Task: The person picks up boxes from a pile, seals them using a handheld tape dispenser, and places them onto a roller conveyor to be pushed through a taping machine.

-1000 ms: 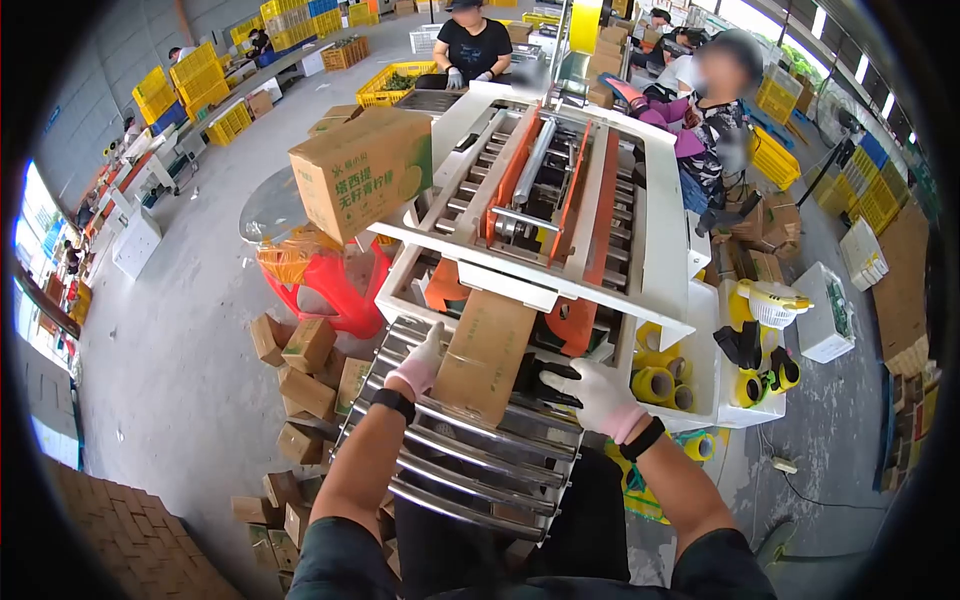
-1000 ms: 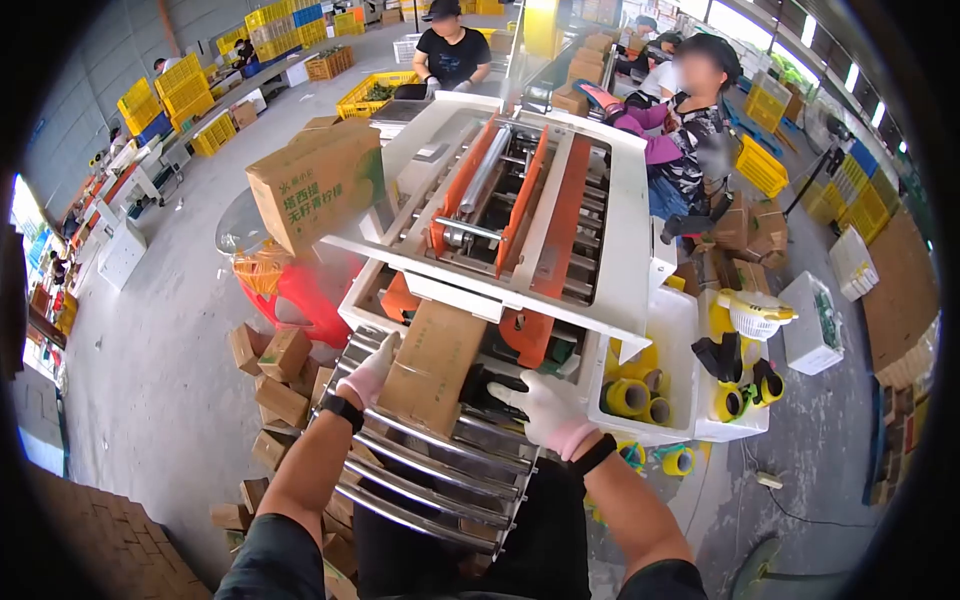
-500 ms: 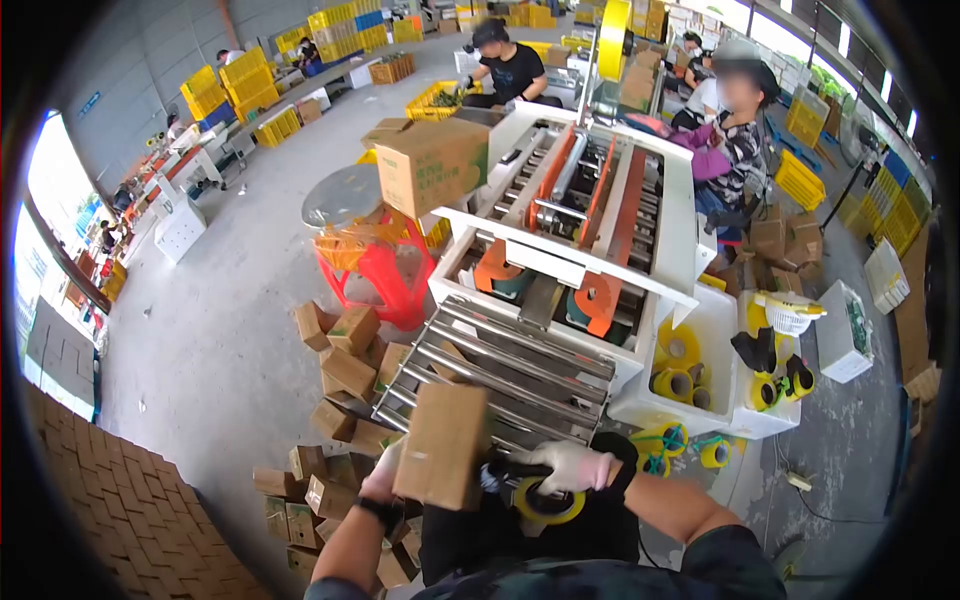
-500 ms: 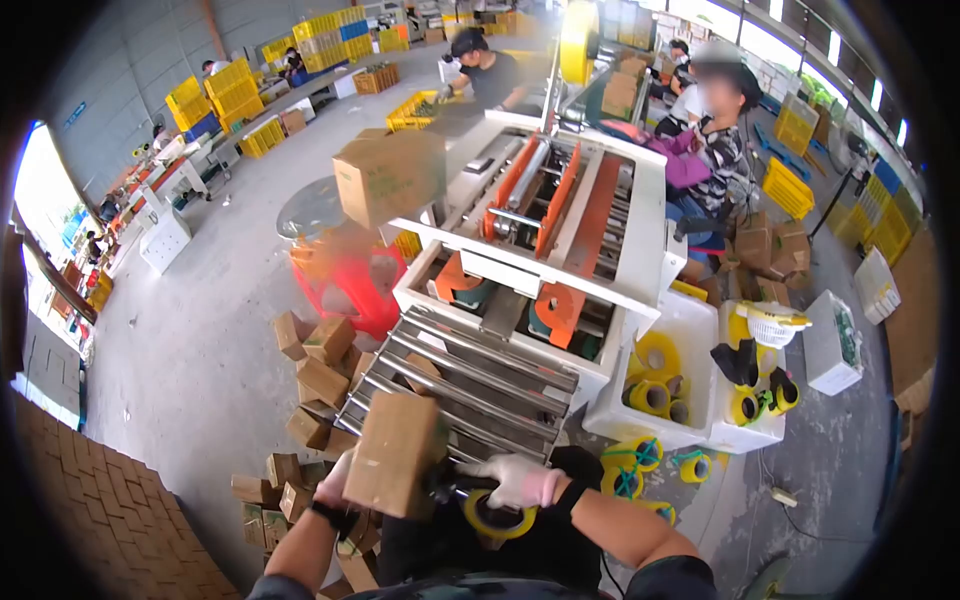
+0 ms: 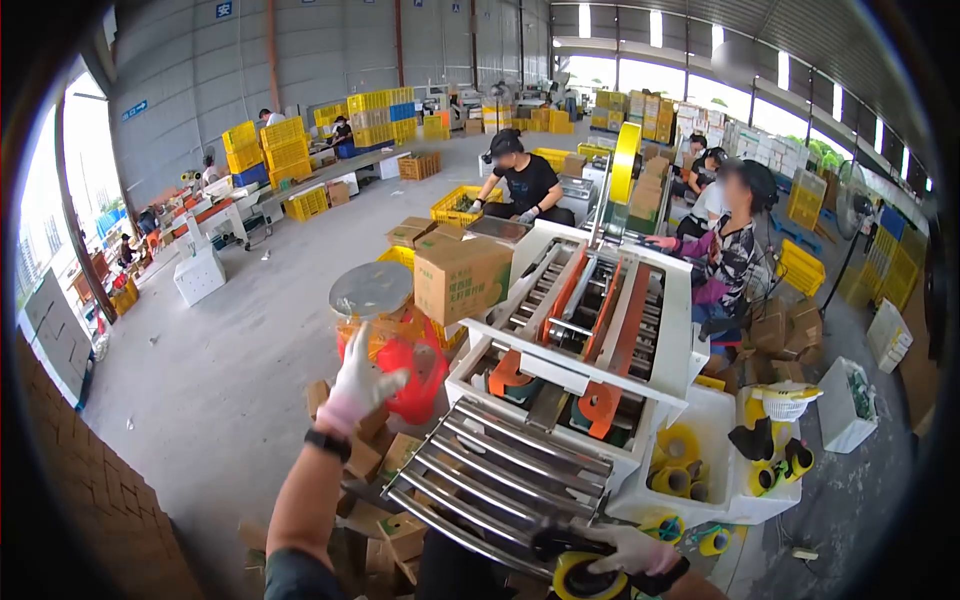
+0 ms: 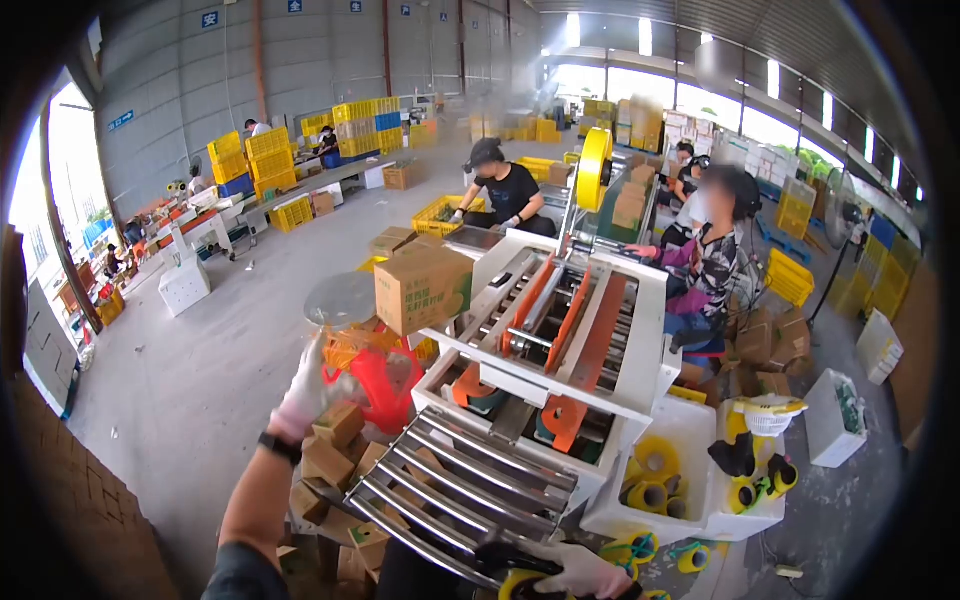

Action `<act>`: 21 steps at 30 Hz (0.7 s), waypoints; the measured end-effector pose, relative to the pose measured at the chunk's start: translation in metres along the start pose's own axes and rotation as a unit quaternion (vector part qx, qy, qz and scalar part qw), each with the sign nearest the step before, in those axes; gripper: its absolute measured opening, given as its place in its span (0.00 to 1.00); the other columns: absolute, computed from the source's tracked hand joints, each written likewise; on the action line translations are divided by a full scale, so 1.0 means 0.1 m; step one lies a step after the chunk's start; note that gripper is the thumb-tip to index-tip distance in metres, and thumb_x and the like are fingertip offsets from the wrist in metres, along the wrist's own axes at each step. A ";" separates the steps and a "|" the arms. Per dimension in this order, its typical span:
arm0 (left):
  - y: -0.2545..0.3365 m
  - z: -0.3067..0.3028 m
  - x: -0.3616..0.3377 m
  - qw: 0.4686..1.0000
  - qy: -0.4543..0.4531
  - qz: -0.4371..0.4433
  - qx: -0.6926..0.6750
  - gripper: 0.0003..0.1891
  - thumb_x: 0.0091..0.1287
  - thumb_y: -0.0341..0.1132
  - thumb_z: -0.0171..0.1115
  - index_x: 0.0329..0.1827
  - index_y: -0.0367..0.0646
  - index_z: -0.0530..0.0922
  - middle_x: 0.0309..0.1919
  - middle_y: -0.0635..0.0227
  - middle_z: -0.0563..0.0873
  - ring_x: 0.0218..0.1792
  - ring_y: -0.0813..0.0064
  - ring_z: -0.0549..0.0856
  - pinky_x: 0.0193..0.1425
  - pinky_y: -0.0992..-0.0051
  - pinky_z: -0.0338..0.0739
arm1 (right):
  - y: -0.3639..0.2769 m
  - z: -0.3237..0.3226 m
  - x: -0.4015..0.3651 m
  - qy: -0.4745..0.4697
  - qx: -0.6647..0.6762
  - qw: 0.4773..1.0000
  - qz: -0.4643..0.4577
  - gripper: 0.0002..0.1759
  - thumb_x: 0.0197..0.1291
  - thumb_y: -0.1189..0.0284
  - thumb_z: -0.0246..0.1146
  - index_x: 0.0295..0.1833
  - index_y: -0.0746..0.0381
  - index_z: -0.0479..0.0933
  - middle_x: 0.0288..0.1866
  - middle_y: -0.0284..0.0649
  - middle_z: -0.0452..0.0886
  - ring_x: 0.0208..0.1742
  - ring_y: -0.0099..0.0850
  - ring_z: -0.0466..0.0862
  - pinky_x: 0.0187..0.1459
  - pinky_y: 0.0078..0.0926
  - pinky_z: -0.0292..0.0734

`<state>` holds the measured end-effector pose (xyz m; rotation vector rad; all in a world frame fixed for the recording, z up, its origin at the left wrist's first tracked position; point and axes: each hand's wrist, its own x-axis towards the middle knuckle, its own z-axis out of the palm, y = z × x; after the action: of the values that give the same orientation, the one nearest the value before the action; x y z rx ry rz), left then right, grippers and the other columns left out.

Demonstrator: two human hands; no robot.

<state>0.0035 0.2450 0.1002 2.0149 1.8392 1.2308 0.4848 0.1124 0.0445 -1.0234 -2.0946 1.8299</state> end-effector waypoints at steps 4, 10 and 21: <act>-0.21 0.87 1.61 0.994 0.094 -0.042 0.048 0.70 0.41 0.54 0.85 0.80 0.35 0.44 0.77 0.37 0.50 0.77 0.44 0.58 0.79 0.61 0.58 | 0.28 0.19 -0.81 0.244 0.217 0.945 0.022 0.51 0.40 0.67 0.80 0.73 0.67 0.68 0.60 0.39 0.80 0.59 0.30 0.78 0.64 0.26 0.71; 0.03 1.07 1.88 0.986 0.084 -0.140 0.039 0.66 0.35 0.49 0.86 0.79 0.46 0.53 0.70 0.42 0.64 0.69 0.45 0.70 0.73 0.61 0.69 | 0.40 0.16 -1.22 0.328 0.236 0.914 0.013 0.47 0.48 0.78 0.75 0.75 0.69 0.62 0.68 0.46 0.72 0.67 0.35 0.73 0.70 0.33 0.64; 1.18 0.83 -2.01 0.996 0.064 0.056 0.027 0.51 0.35 0.43 0.83 0.66 0.39 0.65 0.59 0.53 0.71 0.60 0.53 0.74 0.65 0.55 0.71 | 0.57 0.13 -0.99 0.393 0.081 0.915 -0.040 0.43 0.47 0.77 0.74 0.70 0.75 0.67 0.67 0.48 0.75 0.70 0.33 0.73 0.69 0.28 0.65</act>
<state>0.1645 0.0722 0.0249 2.1402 1.8577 1.3838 0.5727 0.0436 0.0185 -1.3110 -1.4421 1.2109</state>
